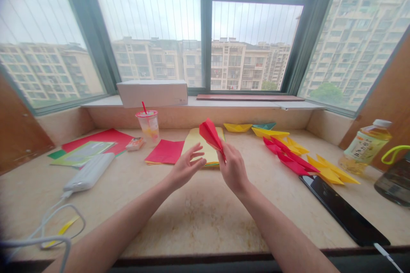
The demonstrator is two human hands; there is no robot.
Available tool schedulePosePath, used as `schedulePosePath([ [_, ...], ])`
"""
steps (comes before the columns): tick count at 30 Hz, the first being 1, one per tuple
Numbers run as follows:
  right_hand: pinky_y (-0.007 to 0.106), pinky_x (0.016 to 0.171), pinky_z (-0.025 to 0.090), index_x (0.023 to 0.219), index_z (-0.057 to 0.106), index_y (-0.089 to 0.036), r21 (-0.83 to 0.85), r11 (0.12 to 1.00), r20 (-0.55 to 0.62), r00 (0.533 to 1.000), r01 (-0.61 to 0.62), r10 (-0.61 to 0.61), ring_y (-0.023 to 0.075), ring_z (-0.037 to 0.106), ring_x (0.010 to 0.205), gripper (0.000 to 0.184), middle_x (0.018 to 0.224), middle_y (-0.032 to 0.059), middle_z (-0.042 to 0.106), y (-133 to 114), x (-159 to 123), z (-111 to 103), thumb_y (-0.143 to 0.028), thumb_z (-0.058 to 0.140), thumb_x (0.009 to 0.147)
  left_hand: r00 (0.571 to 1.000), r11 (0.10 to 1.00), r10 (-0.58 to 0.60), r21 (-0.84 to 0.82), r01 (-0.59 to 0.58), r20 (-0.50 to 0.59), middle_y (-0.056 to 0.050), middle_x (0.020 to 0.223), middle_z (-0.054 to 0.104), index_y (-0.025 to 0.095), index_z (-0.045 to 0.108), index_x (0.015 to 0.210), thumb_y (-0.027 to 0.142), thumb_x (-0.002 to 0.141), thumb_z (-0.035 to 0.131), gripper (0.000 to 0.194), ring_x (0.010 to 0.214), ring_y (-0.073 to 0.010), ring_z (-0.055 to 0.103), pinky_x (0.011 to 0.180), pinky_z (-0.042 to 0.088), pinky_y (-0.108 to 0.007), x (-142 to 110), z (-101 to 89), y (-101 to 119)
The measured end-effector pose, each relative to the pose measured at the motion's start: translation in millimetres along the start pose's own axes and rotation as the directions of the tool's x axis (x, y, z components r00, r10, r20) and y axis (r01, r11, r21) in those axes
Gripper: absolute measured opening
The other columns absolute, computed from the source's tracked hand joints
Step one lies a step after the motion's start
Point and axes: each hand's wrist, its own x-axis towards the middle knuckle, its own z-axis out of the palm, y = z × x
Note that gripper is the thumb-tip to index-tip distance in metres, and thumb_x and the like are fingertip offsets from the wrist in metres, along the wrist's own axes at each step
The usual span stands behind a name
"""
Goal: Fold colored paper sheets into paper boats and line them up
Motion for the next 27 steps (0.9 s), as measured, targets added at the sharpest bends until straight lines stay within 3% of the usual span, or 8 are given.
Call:
schedulePosePath([
  [2, 0.050, 0.101, 0.046, 0.141, 0.048, -0.025, -0.061, 0.992, 0.090, 0.991, 0.106, -0.100, 0.0295, 0.054, 0.125, 0.046, 0.138, 0.0121, 0.057, -1.1, -2.5, 1.7, -0.018, 0.045, 0.095, 0.977, 0.995, -0.058, -0.067, 0.073, 0.206, -0.018, 0.127, 0.061, 0.019, 0.061, 0.125, 0.030, 0.066, 0.084, 0.064, 0.113, -0.0321, 0.061, 0.093, 0.051, -0.046, -5.1, 5.2, 1.8],
  [4, 0.050, 0.106, 0.043, 0.145, 0.043, -0.026, -0.085, 0.977, 0.178, 0.967, 0.197, -0.180, 0.0290, 0.044, 0.136, 0.053, 0.150, 0.0110, 0.044, -5.2, -4.8, 4.0, -0.014, 0.045, 0.094, 0.956, 0.983, -0.048, -0.156, 0.097, 0.290, -0.016, 0.118, 0.067, 0.017, 0.064, 0.119, 0.032, 0.069, 0.082, 0.056, 0.114, -0.0331, 0.061, 0.092, 0.052, -0.044, -8.8, 10.0, 4.4],
  [9, 0.056, 0.111, 0.036, 0.144, 0.046, -0.030, -0.099, 0.959, 0.246, 0.940, 0.267, -0.236, 0.0316, 0.033, 0.143, 0.052, 0.158, 0.0098, 0.030, -16.8, -4.1, 4.4, -0.023, 0.054, 0.093, 0.993, 0.937, -0.088, -0.333, 0.108, 0.074, -0.013, 0.116, 0.070, 0.017, 0.066, 0.113, 0.042, 0.079, 0.073, 0.044, 0.113, -0.0320, 0.063, 0.091, 0.054, -0.047, -5.3, 10.2, 6.7],
  [12, 0.056, 0.109, 0.038, 0.139, 0.052, -0.031, -0.037, 0.985, 0.171, 0.972, 0.167, -0.159, 0.0317, 0.037, 0.140, 0.045, 0.154, 0.0101, 0.037, -16.0, -0.9, 1.7, -0.029, 0.054, 0.094, 0.994, 0.903, -0.102, -0.416, 0.111, 0.044, -0.012, 0.112, 0.072, 0.017, 0.066, 0.108, 0.040, 0.080, 0.073, 0.037, 0.110, -0.0302, 0.065, 0.096, 0.052, -0.050, 0.5, 4.2, 6.8],
  [15, 0.051, 0.100, 0.048, 0.136, 0.053, -0.027, 0.130, 0.990, 0.051, 0.998, -0.050, 0.044, 0.0296, 0.056, 0.122, 0.043, 0.135, 0.0123, 0.057, -9.0, 2.7, -0.9, -0.034, 0.055, 0.094, 0.996, 0.867, -0.089, -0.492, 0.085, 0.016, -0.009, 0.107, 0.074, 0.017, 0.065, 0.106, 0.036, 0.081, 0.073, 0.033, 0.107, -0.0273, 0.067, 0.101, 0.048, -0.051, 3.5, 0.0, 7.9],
  [17, 0.047, 0.087, 0.055, 0.134, 0.054, -0.023, 0.272, 0.940, 0.061, 0.978, -0.206, 0.197, 0.0270, 0.068, 0.098, 0.047, 0.109, 0.0106, 0.070, -2.7, 5.2, -2.5, -0.039, 0.061, 0.090, 0.996, 0.854, -0.085, -0.515, 0.078, 0.010, -0.008, 0.107, 0.074, 0.018, 0.065, 0.106, 0.035, 0.081, 0.073, 0.031, 0.108, -0.0260, 0.067, 0.103, 0.046, -0.051, 3.9, -1.1, 8.3],
  [20, 0.040, 0.075, 0.057, 0.129, 0.055, -0.018, 0.453, 0.814, 0.143, 0.931, -0.364, 0.336, 0.0227, 0.069, 0.077, 0.053, 0.084, 0.0054, 0.071, 6.2, 8.8, -4.3, -0.044, 0.067, 0.085, 0.995, 0.850, -0.096, -0.517, 0.102, 0.039, -0.007, 0.108, 0.073, 0.018, 0.064, 0.107, 0.032, 0.081, 0.074, 0.031, 0.111, -0.0259, 0.066, 0.105, 0.045, -0.051, 3.2, -2.9, 7.6],
  [27, 0.035, 0.073, 0.057, 0.118, 0.059, -0.021, 0.616, 0.719, 0.024, 0.920, -0.321, 0.391, 0.0188, 0.066, 0.078, 0.047, 0.089, 0.0039, 0.067, 13.7, 17.3, -11.2, -0.042, 0.074, 0.078, 0.992, 0.876, -0.092, -0.466, 0.123, 0.090, -0.008, 0.108, 0.073, 0.018, 0.064, 0.110, 0.036, 0.084, 0.069, 0.031, 0.108, -0.0282, 0.067, 0.099, 0.050, -0.050, 4.3, -13.6, 7.6],
])
